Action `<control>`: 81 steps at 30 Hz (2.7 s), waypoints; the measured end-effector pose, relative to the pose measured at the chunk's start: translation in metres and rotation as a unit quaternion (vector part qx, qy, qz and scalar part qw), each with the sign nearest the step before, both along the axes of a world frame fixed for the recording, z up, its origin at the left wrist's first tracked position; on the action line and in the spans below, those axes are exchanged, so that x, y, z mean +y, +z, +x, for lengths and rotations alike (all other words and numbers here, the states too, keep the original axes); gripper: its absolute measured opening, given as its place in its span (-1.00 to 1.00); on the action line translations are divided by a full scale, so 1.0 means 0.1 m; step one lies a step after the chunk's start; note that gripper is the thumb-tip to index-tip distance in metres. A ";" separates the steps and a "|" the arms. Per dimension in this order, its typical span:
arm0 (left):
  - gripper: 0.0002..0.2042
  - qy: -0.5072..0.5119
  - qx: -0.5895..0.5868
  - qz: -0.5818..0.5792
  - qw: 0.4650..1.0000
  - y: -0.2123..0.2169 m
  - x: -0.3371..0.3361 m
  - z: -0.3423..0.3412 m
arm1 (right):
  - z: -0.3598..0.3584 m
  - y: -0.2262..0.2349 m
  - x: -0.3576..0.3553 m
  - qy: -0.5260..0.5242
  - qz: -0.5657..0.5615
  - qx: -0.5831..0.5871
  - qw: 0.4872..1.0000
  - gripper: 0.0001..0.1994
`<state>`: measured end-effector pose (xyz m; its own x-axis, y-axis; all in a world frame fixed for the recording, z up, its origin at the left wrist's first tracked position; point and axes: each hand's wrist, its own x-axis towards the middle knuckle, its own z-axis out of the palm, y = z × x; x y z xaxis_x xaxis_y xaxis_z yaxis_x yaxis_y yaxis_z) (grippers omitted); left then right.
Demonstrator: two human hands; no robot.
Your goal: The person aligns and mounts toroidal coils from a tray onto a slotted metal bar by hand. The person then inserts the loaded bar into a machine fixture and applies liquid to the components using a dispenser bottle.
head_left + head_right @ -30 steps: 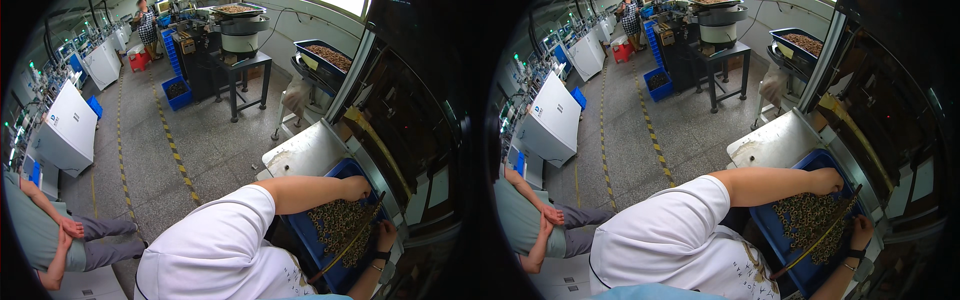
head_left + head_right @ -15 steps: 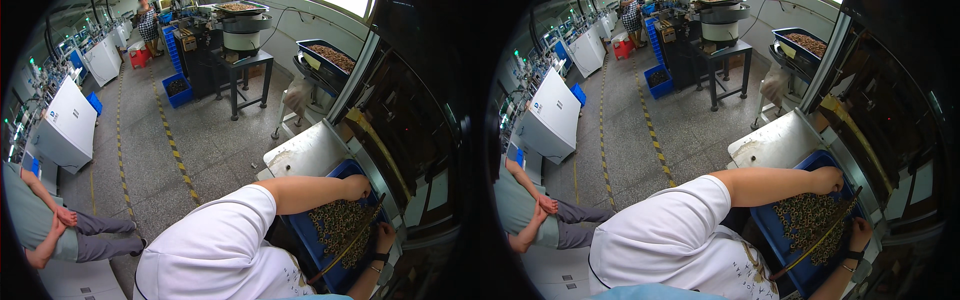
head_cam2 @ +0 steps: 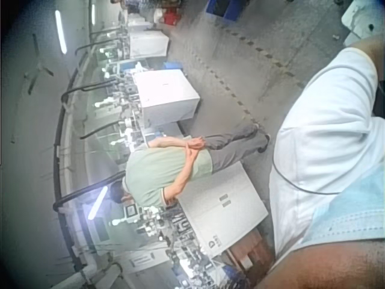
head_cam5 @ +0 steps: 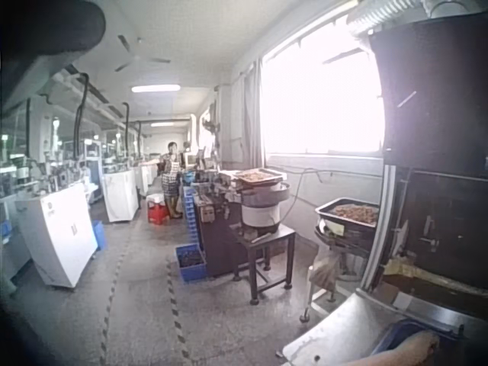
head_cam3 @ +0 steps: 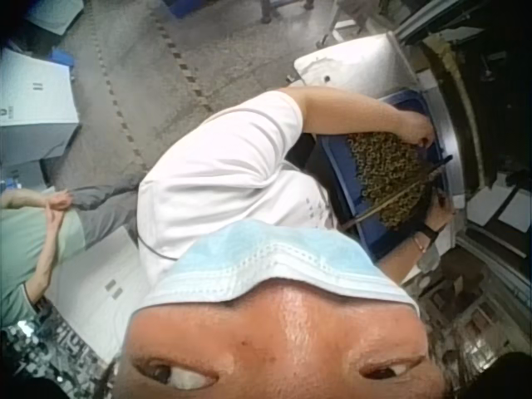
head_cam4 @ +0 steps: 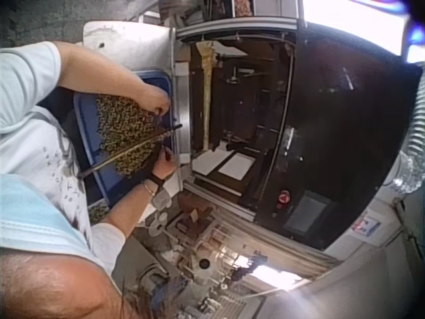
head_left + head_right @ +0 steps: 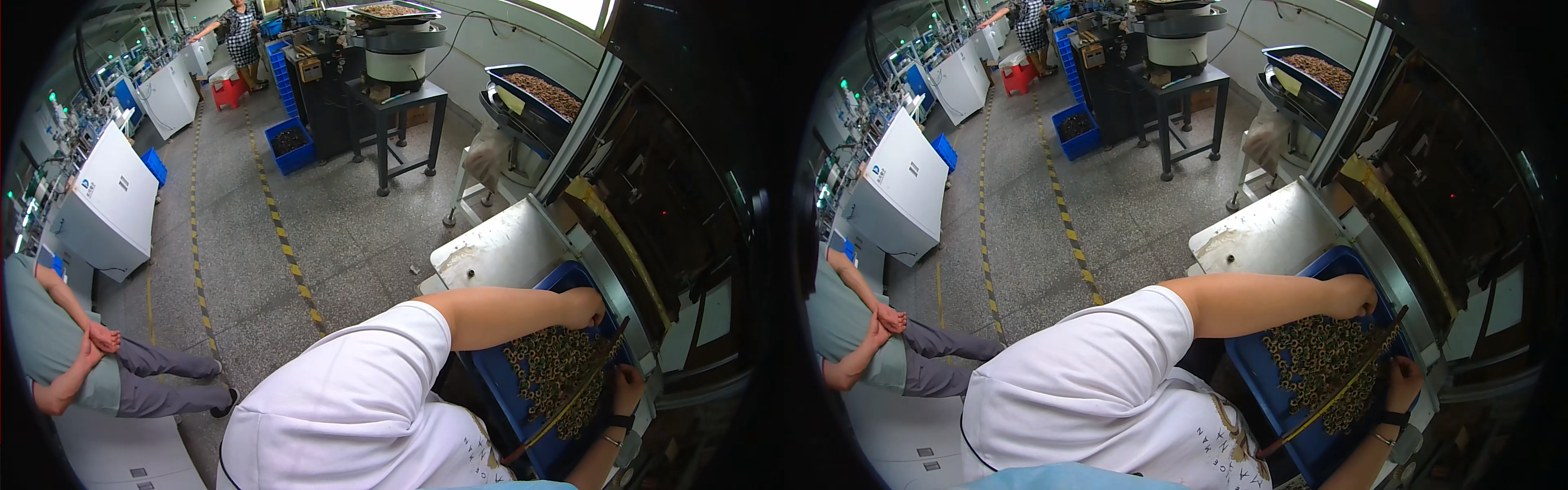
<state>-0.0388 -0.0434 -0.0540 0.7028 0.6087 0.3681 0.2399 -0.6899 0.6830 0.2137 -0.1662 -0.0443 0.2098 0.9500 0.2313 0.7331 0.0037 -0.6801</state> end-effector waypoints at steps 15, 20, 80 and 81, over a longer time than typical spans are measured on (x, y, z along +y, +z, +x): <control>-0.86 -0.020 0.019 -0.007 1.000 0.07 -0.05 -0.04 | 0.15 -0.11 0.02 -0.002 -0.014 0.010 1.000 -0.85; -0.85 -0.012 0.027 -0.015 0.999 0.10 -0.06 -0.07 | 0.01 0.01 0.00 -0.008 -0.038 0.056 0.998 -0.86; -0.72 -0.113 0.117 0.310 0.937 0.35 -0.50 0.08 | -0.73 0.37 -0.23 0.087 -0.013 0.121 0.989 -0.86; -0.72 -0.107 0.132 0.303 0.938 0.36 -0.52 0.08 | -0.72 0.37 -0.20 0.086 -0.012 0.122 0.989 -0.86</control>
<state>-0.0309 -0.0954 -0.0181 0.9003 0.1785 0.3971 0.1572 -0.9838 0.0859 0.1413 -0.1865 -0.0074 0.0908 0.9810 0.1715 0.5377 0.0967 -0.8376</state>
